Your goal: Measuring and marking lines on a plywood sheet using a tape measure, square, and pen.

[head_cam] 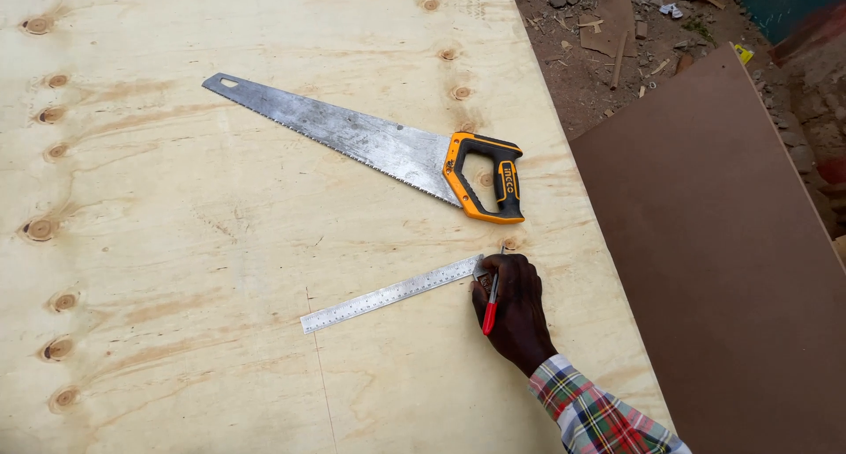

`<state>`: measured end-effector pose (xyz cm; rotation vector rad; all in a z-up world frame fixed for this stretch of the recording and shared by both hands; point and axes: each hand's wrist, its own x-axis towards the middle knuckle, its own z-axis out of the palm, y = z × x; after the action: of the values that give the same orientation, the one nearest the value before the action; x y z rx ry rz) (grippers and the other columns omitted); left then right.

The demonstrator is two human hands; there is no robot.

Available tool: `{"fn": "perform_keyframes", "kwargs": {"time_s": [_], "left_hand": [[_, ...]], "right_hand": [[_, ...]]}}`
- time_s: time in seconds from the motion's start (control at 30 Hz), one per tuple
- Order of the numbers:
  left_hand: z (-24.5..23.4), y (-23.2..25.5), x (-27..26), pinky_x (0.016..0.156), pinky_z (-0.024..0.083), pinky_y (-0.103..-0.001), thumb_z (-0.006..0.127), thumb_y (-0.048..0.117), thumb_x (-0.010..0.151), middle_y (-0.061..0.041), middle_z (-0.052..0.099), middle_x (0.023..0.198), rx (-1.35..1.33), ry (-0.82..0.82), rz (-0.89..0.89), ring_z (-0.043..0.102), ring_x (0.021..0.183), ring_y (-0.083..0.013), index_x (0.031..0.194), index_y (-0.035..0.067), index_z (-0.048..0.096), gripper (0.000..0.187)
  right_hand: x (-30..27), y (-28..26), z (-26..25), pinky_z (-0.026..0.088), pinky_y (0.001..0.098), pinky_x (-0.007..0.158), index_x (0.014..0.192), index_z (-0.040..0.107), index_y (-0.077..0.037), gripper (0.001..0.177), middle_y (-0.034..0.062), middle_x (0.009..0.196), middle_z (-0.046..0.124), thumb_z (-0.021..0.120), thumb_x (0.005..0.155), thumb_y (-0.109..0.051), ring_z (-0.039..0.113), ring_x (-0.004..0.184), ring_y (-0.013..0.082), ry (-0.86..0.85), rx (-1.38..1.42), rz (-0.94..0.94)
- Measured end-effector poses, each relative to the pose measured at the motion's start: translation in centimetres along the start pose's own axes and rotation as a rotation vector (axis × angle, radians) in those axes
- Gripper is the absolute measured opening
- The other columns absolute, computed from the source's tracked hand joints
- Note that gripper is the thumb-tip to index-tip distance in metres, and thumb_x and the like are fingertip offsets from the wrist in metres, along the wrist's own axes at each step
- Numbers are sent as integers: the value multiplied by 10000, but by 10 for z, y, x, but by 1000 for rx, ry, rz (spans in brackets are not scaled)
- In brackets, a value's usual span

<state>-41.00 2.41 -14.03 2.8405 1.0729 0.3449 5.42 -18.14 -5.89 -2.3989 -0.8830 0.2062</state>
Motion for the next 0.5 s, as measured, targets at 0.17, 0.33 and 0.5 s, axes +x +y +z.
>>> {"fn": "perform_keyframes", "kwargs": {"time_s": [0.17,0.33,0.5], "left_hand": [[20,155,65,1346,437,-577,460,743,1071,-121,754,1624,-55,228,-13,708,1526,-345,1502,194,787,771],[19,325,105,1394,394,-549,483,731,1072,-106,617,1808,-217,180,90,570,1686,-334,1717,237,632,827],[33,390,117,1452,333,-597,530,730,1096,-133,513,1878,-212,45,156,457,1758,-352,1800,93,498,950]], "right_hand": [[-40,135,-71,452,471,1098,1408,660,-161,376,54,1317,704,750,1115,-379,640,1227,287,204,-168,41],[-50,170,-110,413,464,1227,1388,722,-188,342,31,1369,724,810,1083,-317,663,1329,280,257,-67,176],[-32,179,-125,537,389,1092,1411,688,-131,387,68,1309,645,816,1082,-289,658,1235,221,267,121,260]]}}
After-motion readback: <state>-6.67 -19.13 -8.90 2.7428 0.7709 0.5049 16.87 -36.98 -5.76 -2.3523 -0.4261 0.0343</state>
